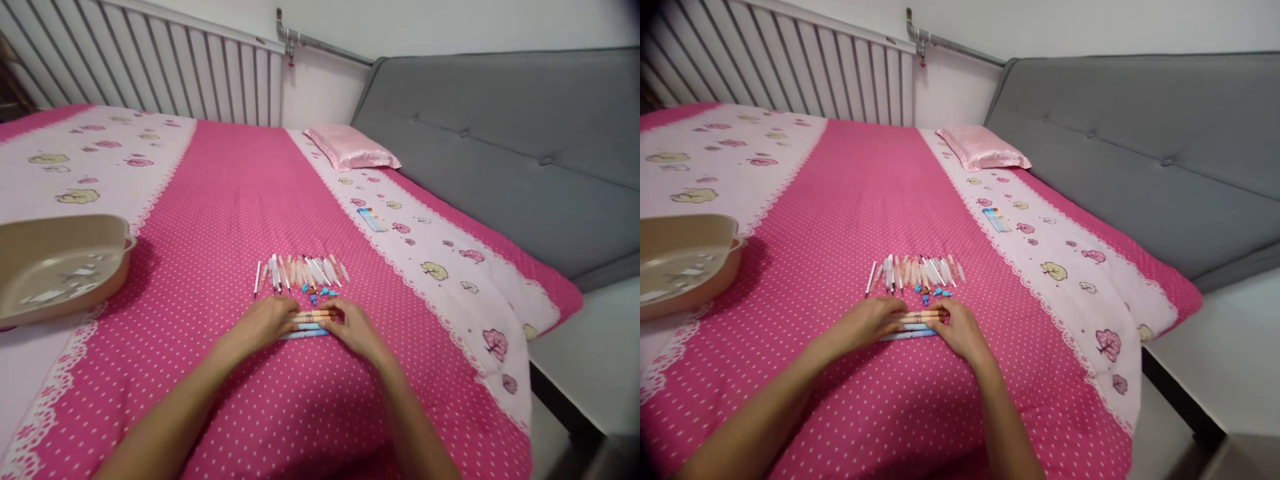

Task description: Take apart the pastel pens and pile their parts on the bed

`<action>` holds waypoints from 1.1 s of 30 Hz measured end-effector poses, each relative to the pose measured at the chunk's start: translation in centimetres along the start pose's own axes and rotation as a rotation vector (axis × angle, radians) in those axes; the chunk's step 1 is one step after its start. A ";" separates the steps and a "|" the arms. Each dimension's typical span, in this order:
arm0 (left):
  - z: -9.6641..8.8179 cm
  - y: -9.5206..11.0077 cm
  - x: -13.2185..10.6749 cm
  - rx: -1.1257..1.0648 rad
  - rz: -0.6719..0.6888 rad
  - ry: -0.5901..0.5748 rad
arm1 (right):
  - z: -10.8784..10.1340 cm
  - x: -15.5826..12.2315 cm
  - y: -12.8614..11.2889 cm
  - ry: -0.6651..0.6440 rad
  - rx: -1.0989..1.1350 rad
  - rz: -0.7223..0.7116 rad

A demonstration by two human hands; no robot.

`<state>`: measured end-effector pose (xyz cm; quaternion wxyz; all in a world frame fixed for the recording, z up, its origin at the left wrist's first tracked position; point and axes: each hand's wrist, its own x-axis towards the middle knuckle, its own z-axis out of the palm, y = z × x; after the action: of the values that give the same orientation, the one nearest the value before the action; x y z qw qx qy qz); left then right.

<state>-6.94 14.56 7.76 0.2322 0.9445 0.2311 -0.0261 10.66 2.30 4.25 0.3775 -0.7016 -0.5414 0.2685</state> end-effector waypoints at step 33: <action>-1.6 -0.6 0.1 -0.861 -0.052 0.296 | -0.4 -1.2 -2.0 0.316 0.924 0.424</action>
<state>-7.17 15.76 8.90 0.5676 0.7492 0.2752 0.2018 9.55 1.25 6.09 0.6616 -0.5881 -0.1495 0.4406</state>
